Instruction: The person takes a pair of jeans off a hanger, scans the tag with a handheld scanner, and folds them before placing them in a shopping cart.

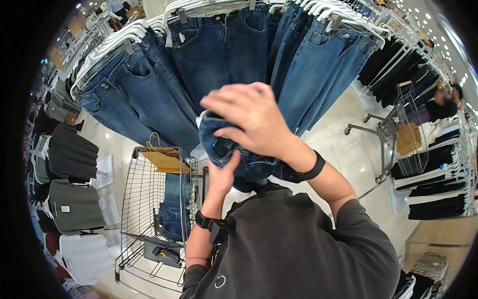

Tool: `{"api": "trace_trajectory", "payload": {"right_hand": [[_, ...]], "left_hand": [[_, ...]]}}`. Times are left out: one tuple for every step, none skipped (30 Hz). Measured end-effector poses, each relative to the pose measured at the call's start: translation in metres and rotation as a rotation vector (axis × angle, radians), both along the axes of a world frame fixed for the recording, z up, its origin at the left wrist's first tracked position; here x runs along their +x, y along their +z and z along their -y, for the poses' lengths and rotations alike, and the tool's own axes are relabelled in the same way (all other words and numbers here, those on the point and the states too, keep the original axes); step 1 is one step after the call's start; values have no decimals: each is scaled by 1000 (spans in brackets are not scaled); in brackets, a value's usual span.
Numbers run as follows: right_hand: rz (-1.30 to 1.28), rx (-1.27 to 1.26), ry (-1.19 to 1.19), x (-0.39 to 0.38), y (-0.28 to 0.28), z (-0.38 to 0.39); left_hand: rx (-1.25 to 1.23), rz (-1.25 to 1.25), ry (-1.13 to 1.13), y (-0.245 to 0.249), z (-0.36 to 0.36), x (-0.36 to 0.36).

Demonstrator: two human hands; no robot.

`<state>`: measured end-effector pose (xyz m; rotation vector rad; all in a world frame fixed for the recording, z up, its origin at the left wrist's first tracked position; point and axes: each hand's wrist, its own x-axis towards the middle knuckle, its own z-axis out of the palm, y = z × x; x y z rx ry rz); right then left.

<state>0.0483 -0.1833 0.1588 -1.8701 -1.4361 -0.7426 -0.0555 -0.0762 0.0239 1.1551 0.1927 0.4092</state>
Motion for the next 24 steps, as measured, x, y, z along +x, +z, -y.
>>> {"api": "trace_trajectory", "payload": {"right_hand": [[-26,-48,-82,0,-5,9],[-75,-42,-118,1,-11,20],[-131,-12,-131,4,-21,34],[-181,49,-132,5,-36,48],[-275,76,-163,2,-53,64],[-427,122,-156,4,-78,79],[-636,200,-144,0,-107,93],[-900,311,-95,-11,-133,104],[-1161,320,-32,-19,-151,120],[-1315,324,10,-26,-172,128],[-1467,331,53,-33,-194,134],[-1619,341,97,-39,-202,133],[-1693,286,131,-43,-211,132],[-1725,293,169,-45,-221,127],[-1755,299,209,-44,-231,118],[-1785,304,250,-43,-238,107],[-1780,277,307,-39,-245,95],[-1753,280,339,-36,-241,82],[-1725,281,373,-34,-235,68],[-1697,280,409,-35,-232,53],[-1662,404,403,-37,-233,36],[-1708,395,424,-37,-230,29],[-1753,384,444,-36,-227,24],[-1798,370,465,-35,-222,19]], "left_hand": [[-67,-4,38,4,-5,-5],[-149,-21,91,7,-8,-10],[-187,-33,142,8,-13,-15],[-225,-43,194,8,-18,-20],[-261,-66,238,11,-24,-27],[-289,-71,251,11,-30,-34],[-307,-67,275,8,-37,-39],[-325,-65,298,4,-43,-45],[-366,-71,287,4,-47,-52],[-404,-79,272,5,-50,-59],[-440,-87,253,6,-53,-66],[-458,-85,221,5,-57,-70],[-476,-85,187,3,-60,-76],[-493,-84,153,3,-62,-81],[-466,-75,113,6,-63,-85],[-518,-67,88,8,-64,-91],[-568,-57,66,11,-66,-96],[-619,-46,47,15,-67,-101],[-602,-31,55,19,-68,-106],[-611,-23,53,22,-70,-111],[-621,-14,52,25,-72,-115],[-632,-5,52,27,-73,-120],[-623,8,62,26,-76,-125],[-605,13,80,24,-78,-129]]}}
